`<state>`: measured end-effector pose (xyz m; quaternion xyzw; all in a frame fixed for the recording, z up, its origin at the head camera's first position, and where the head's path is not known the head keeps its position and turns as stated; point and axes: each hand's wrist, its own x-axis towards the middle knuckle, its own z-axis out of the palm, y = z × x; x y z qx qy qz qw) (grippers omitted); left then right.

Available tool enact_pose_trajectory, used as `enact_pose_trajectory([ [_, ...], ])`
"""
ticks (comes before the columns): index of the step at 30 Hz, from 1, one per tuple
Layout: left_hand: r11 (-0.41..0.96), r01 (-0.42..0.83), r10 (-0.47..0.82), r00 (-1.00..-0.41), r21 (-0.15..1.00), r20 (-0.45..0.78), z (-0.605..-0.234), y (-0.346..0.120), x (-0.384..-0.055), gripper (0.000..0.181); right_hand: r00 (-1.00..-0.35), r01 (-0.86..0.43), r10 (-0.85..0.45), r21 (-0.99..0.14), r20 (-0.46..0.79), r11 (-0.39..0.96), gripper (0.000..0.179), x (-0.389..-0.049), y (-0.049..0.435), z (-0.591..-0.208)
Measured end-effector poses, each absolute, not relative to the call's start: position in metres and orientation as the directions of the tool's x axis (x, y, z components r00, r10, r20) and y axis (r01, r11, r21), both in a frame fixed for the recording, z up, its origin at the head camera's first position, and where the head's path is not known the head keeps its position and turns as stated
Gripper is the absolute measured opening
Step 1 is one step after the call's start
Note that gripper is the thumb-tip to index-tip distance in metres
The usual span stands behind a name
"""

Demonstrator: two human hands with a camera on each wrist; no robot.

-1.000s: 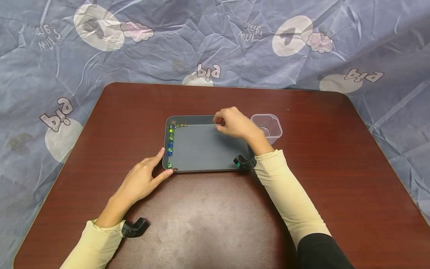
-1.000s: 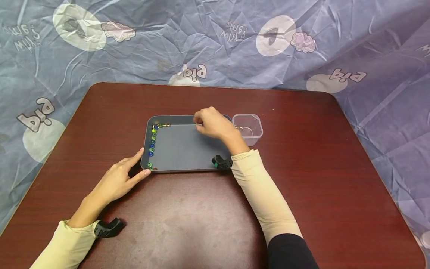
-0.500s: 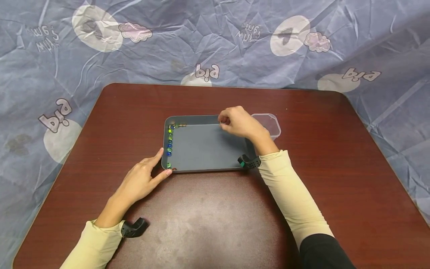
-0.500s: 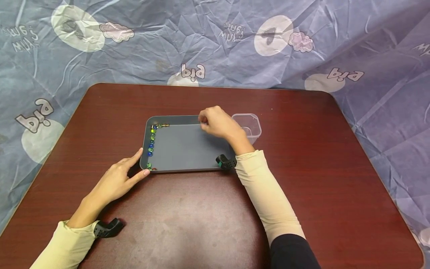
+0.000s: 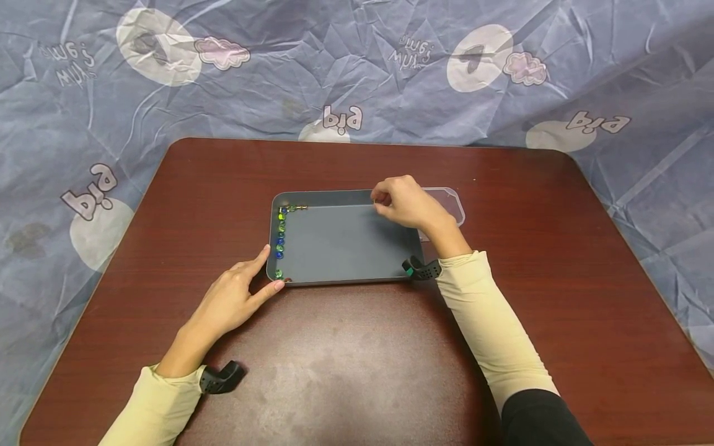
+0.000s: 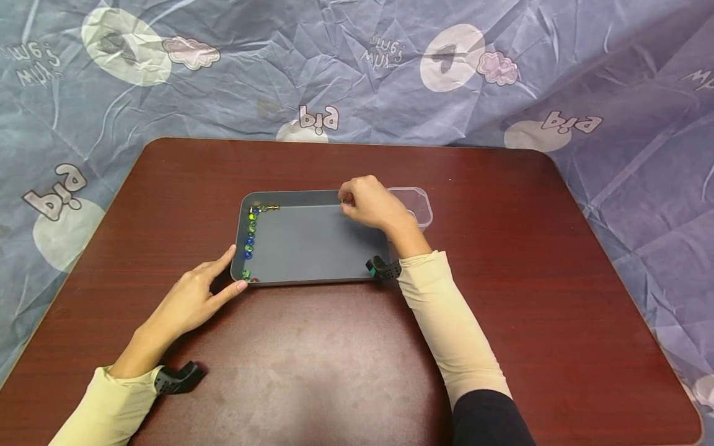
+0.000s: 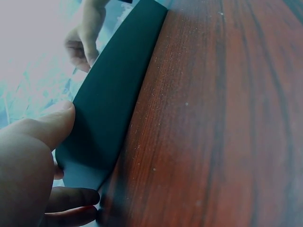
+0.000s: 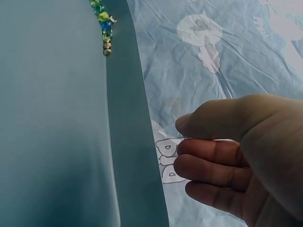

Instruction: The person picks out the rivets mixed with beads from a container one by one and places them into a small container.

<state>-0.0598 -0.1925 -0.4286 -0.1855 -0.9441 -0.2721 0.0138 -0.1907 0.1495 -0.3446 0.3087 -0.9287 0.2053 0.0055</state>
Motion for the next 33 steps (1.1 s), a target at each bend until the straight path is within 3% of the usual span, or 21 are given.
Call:
enact_pose_trajectory([
  [33, 0.788, 0.328, 0.331, -0.939, 0.521, 0.092, -0.428, -0.192, -0.06, 0.077, -0.872, -0.487, -0.451, -0.414, 0.188, 0.769, 0.012, -0.179, 0.195, -0.338],
])
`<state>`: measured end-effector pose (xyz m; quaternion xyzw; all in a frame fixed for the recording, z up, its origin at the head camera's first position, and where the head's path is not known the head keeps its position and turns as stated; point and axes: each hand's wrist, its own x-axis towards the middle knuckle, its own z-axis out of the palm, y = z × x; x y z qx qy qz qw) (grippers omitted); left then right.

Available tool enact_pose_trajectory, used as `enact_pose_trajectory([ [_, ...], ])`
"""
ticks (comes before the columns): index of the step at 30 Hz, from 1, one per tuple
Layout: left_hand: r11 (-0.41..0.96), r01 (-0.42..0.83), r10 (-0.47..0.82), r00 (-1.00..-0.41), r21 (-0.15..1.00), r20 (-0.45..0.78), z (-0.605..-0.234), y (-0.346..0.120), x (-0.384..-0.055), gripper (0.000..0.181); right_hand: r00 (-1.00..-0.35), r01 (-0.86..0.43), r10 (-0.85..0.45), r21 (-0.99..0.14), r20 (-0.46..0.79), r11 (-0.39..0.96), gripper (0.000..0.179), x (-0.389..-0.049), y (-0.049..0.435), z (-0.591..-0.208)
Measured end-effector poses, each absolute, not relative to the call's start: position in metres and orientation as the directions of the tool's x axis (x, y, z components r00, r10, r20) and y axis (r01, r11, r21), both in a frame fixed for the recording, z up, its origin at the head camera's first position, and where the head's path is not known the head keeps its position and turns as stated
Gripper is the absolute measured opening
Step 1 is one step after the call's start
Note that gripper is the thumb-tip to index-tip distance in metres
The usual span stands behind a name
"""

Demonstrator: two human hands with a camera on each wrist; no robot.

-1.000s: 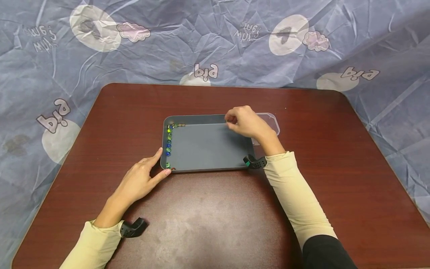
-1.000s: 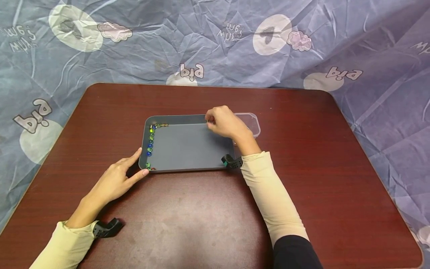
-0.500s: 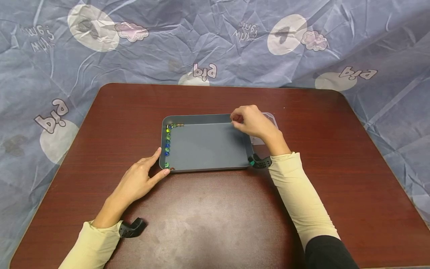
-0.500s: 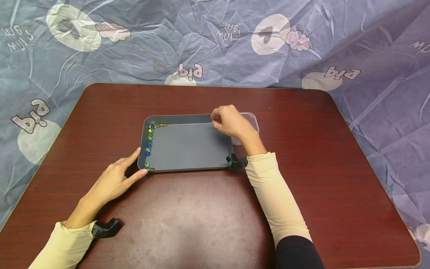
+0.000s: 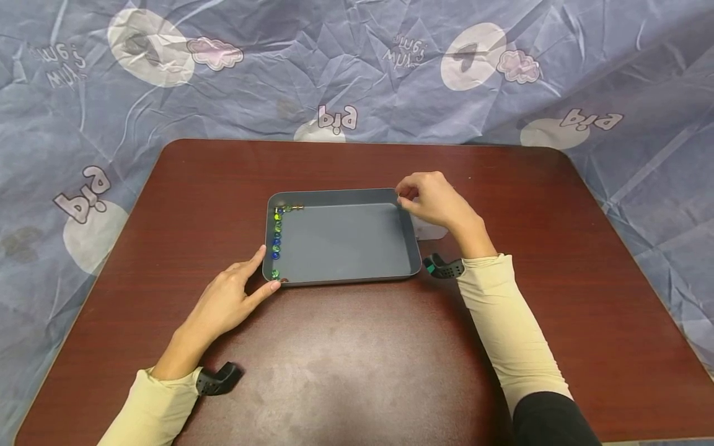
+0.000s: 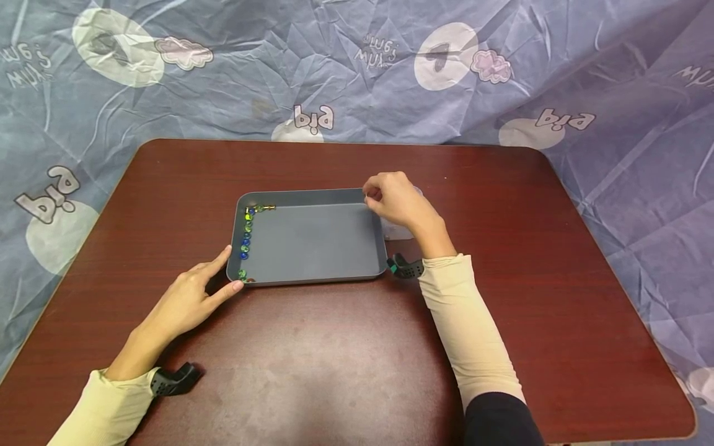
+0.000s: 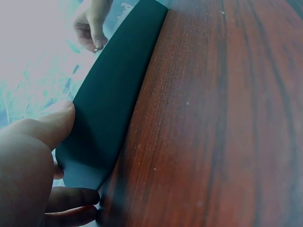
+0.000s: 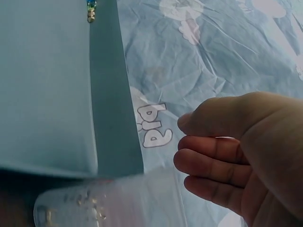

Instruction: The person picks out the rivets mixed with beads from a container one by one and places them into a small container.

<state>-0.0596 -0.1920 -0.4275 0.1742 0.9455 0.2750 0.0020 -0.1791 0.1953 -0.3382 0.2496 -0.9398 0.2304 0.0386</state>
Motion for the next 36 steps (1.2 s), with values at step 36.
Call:
enact_pose_trajectory([
  [36, 0.79, 0.34, 0.336, -0.936, 0.511, 0.104, -0.428, -0.192, -0.056, 0.076, -0.919, -0.395, -0.351, -0.392, 0.181, 0.831, 0.018, -0.169, 0.249, -0.336],
])
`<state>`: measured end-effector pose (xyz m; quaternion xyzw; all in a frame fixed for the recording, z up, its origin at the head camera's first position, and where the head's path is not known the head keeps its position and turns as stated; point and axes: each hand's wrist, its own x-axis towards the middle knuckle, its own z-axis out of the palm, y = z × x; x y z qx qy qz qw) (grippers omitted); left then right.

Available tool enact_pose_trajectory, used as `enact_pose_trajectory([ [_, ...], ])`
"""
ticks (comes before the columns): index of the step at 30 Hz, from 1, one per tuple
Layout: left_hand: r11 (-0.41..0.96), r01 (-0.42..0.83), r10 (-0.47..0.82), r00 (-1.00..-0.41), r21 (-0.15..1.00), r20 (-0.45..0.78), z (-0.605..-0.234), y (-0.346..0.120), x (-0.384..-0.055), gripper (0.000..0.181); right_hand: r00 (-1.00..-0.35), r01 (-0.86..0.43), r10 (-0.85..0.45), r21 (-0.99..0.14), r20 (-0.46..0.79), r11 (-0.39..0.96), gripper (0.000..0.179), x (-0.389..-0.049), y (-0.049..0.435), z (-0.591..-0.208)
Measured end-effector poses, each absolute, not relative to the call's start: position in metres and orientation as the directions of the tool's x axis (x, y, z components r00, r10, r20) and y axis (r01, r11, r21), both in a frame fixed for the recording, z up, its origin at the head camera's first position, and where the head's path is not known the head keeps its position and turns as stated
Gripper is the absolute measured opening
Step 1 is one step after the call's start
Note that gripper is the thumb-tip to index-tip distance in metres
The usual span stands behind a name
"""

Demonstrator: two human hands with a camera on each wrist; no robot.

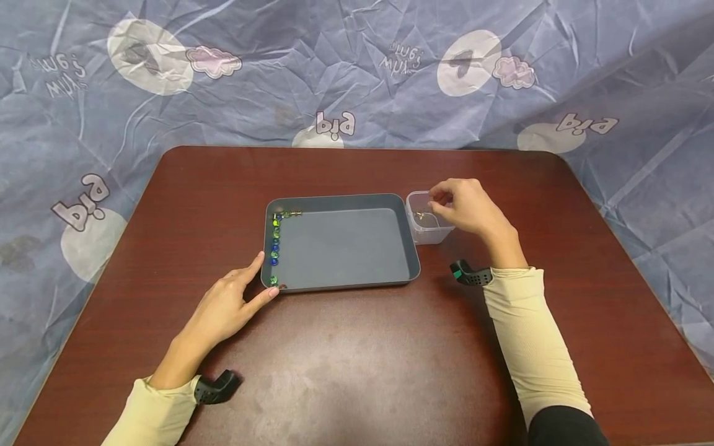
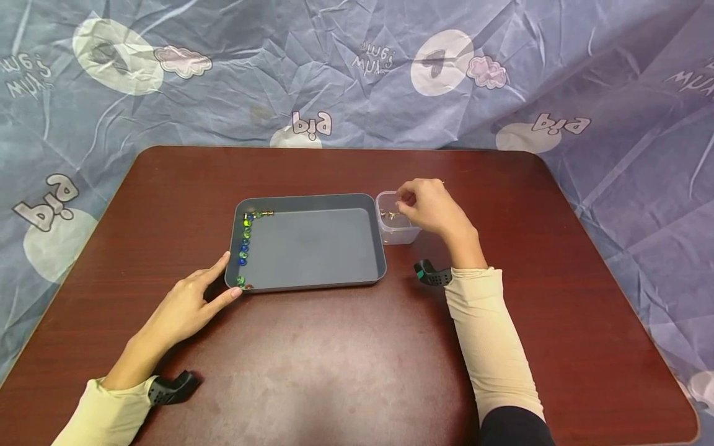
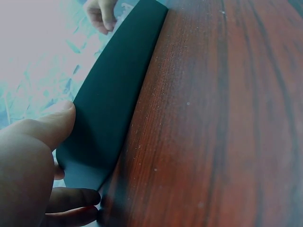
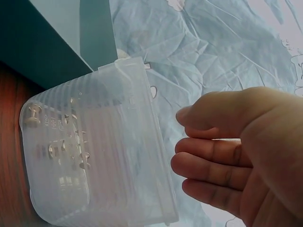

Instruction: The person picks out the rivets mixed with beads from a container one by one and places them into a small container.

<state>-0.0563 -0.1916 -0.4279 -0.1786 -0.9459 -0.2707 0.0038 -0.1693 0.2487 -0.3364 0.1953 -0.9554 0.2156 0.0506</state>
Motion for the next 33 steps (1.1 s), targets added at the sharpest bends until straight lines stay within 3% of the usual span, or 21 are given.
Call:
enact_pose_trajectory([
  [33, 0.784, 0.355, 0.344, -0.931, 0.509, 0.12, -0.428, -0.193, -0.059, 0.076, -0.915, -0.403, -0.346, -0.403, 0.209, 0.821, 0.019, -0.173, 0.238, -0.338],
])
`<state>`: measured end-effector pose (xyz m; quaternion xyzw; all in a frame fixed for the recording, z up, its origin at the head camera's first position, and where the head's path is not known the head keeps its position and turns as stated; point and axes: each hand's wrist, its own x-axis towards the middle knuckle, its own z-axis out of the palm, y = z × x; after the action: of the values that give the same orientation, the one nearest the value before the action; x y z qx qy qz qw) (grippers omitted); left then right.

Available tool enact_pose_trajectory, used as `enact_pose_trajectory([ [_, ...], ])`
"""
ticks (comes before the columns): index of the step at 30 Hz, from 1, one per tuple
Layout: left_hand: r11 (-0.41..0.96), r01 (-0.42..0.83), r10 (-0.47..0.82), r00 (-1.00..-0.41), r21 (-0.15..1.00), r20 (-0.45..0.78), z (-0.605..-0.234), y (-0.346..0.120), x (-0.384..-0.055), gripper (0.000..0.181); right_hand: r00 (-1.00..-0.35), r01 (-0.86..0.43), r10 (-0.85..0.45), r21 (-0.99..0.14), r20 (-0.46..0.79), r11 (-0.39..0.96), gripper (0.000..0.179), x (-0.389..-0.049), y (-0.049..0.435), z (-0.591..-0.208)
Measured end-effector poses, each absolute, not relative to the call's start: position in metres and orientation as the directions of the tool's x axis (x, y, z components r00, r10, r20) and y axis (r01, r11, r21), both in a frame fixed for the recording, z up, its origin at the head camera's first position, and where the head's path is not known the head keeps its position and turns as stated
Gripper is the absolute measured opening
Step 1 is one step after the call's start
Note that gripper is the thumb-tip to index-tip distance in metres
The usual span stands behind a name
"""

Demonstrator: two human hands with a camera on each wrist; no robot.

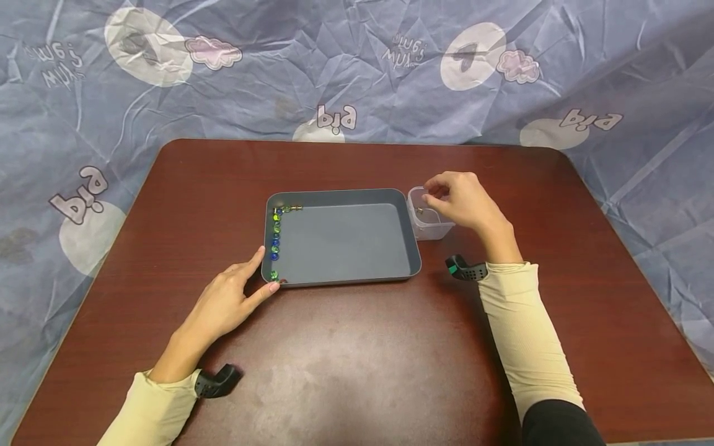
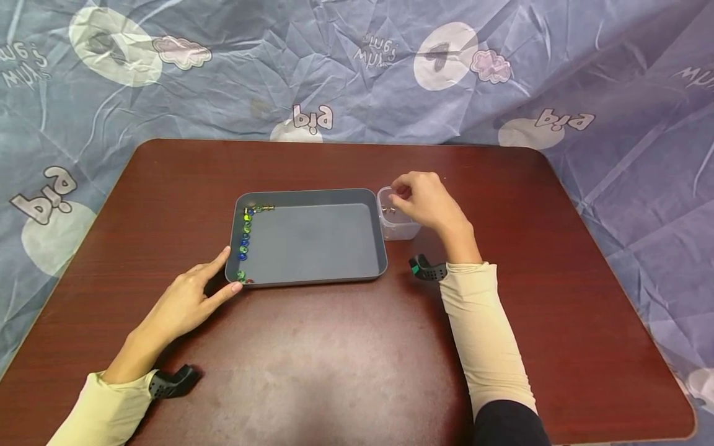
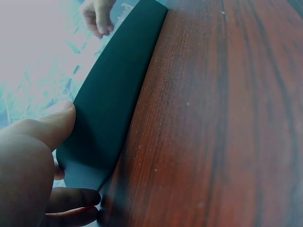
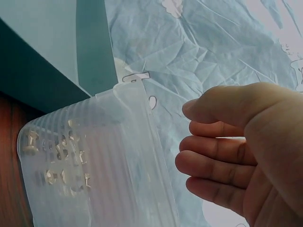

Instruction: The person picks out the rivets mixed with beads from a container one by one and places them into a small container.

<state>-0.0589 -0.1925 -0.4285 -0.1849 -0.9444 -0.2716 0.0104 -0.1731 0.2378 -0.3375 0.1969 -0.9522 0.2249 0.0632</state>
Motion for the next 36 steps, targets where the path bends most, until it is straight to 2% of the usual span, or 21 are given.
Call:
enact_pose_trajectory([
  [20, 0.788, 0.349, 0.339, -0.934, 0.506, 0.116, -0.428, -0.192, -0.058, 0.077, -0.871, -0.491, -0.418, -0.428, 0.258, 0.758, 0.019, -0.179, 0.214, -0.341],
  [36, 0.79, 0.354, 0.339, -0.933, 0.501, 0.124, -0.43, -0.192, -0.058, 0.076, -0.872, -0.49, -0.429, -0.441, 0.238, 0.752, 0.02, -0.191, 0.19, -0.346],
])
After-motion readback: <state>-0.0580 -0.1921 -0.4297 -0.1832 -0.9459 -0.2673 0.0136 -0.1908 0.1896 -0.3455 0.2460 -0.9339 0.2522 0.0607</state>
